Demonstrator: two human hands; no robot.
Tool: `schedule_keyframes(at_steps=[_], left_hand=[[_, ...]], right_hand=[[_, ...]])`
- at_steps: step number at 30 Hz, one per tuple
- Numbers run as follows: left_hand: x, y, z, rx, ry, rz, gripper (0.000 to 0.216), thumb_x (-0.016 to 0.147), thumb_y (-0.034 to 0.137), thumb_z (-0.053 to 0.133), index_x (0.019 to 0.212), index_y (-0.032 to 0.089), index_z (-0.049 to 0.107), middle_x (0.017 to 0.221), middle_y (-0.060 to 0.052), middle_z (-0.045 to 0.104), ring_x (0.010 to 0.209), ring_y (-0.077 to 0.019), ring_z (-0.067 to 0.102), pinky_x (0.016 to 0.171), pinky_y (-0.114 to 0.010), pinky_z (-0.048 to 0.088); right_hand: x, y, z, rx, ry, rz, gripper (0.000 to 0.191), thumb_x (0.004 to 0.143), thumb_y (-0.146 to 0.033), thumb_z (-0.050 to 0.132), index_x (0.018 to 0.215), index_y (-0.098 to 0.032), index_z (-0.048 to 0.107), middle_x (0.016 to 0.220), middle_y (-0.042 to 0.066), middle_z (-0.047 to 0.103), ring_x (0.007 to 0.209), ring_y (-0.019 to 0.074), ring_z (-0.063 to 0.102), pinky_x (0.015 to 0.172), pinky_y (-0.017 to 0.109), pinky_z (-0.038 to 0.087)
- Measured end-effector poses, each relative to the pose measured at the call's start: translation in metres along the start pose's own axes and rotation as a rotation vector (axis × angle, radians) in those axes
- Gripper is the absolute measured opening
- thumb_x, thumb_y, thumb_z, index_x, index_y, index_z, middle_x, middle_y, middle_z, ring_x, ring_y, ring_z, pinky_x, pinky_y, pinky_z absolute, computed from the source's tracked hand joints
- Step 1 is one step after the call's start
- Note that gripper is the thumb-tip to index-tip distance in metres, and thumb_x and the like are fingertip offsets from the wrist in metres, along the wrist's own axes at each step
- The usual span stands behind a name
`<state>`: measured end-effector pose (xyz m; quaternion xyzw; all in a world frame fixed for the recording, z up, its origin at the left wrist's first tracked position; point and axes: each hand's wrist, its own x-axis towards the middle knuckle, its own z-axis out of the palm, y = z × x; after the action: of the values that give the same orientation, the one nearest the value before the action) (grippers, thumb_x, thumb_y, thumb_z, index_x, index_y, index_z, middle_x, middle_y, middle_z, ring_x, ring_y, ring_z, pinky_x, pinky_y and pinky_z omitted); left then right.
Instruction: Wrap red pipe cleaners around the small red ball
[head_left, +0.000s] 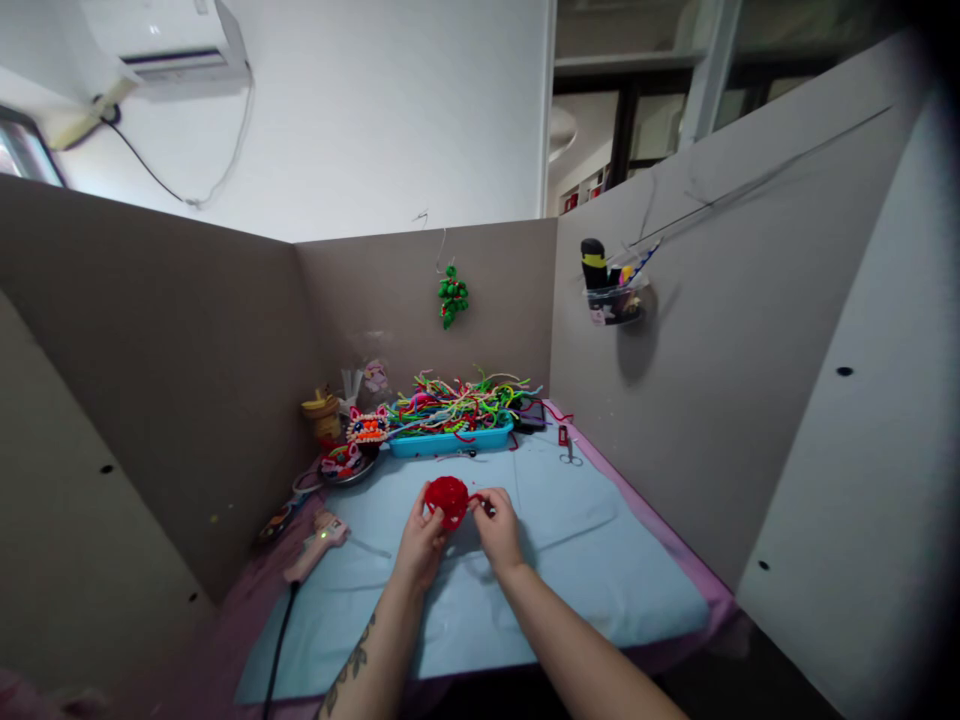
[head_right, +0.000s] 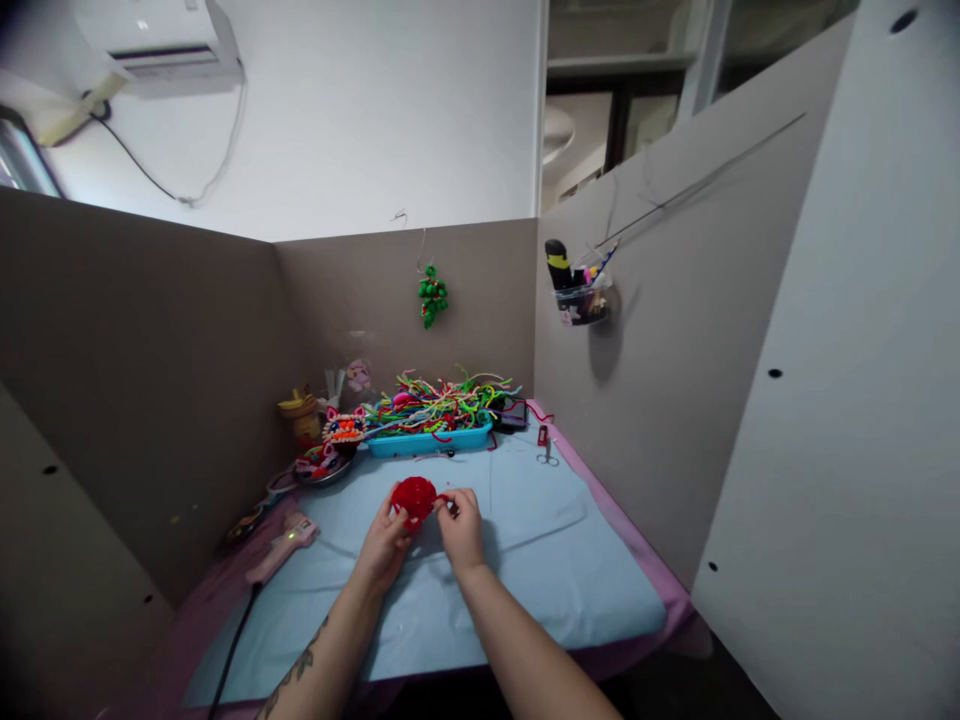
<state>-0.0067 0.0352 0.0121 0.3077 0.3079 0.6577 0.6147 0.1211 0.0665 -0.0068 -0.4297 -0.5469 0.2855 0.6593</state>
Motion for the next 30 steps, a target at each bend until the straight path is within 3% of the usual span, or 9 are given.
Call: schedule_keyframes(at_steps=[4,9,16,19,25,30], left_hand=[[0.0,0.0,0.0,-0.015,-0.034,0.022,0.082,0.067,0.025,0.08,0.138,0.026,0.038,0.114,-0.011,0.068,0.097,-0.0216,0.067,0.082,-0.029,0.05],[0.0,0.001,-0.001,-0.007,0.0,-0.034,0.079,0.064,0.022,0.081,0.134,0.021,0.044,0.111,-0.012,0.069,0.092,-0.021,0.067,0.078,-0.028,0.05],[0.001,0.003,-0.007,-0.034,0.102,-0.127,0.074,0.065,0.013,0.077,0.131,0.023,0.045,0.101,-0.007,0.07,0.07,-0.0126,0.066,0.073,-0.027,0.052],[0.002,0.002,-0.01,-0.046,0.104,-0.122,0.073,0.067,0.016,0.077,0.132,0.023,0.044,0.106,-0.008,0.069,0.074,-0.0134,0.067,0.07,-0.026,0.053],[0.002,-0.001,-0.008,-0.037,0.06,-0.073,0.083,0.067,0.022,0.08,0.138,0.021,0.037,0.108,-0.012,0.068,0.081,-0.0197,0.068,0.075,-0.033,0.054],[0.0,0.001,-0.004,-0.016,0.07,-0.038,0.09,0.067,0.021,0.08,0.141,0.021,0.029,0.106,-0.012,0.069,0.082,-0.0203,0.069,0.075,-0.034,0.055]], right_hand=[[0.001,0.002,-0.002,-0.048,-0.001,0.021,0.021,0.079,-0.038,0.06,0.068,-0.021,0.062,0.073,0.001,0.055,0.068,0.0171,0.05,0.066,0.028,0.042],[0.002,0.002,-0.001,-0.031,-0.082,-0.005,0.027,0.084,-0.038,0.054,0.064,-0.021,0.059,0.073,0.001,0.053,0.069,0.0167,0.051,0.065,0.027,0.041],[-0.001,0.006,0.002,0.01,-0.143,-0.024,0.03,0.086,-0.042,0.05,0.072,-0.02,0.063,0.101,0.008,0.055,0.095,0.0207,0.055,0.084,0.032,0.045],[-0.002,0.009,0.003,0.0,-0.122,0.015,0.028,0.084,-0.041,0.052,0.073,-0.019,0.064,0.108,0.01,0.053,0.095,0.0214,0.056,0.077,0.032,0.047],[-0.002,0.006,0.004,0.053,-0.05,0.056,0.017,0.077,-0.034,0.058,0.068,-0.02,0.062,0.099,0.008,0.054,0.076,0.0182,0.057,0.059,0.028,0.046],[-0.002,-0.002,0.0,0.028,-0.001,0.034,0.009,0.076,-0.029,0.059,0.077,-0.022,0.063,0.088,0.004,0.054,0.078,0.0185,0.055,0.063,0.028,0.047]])
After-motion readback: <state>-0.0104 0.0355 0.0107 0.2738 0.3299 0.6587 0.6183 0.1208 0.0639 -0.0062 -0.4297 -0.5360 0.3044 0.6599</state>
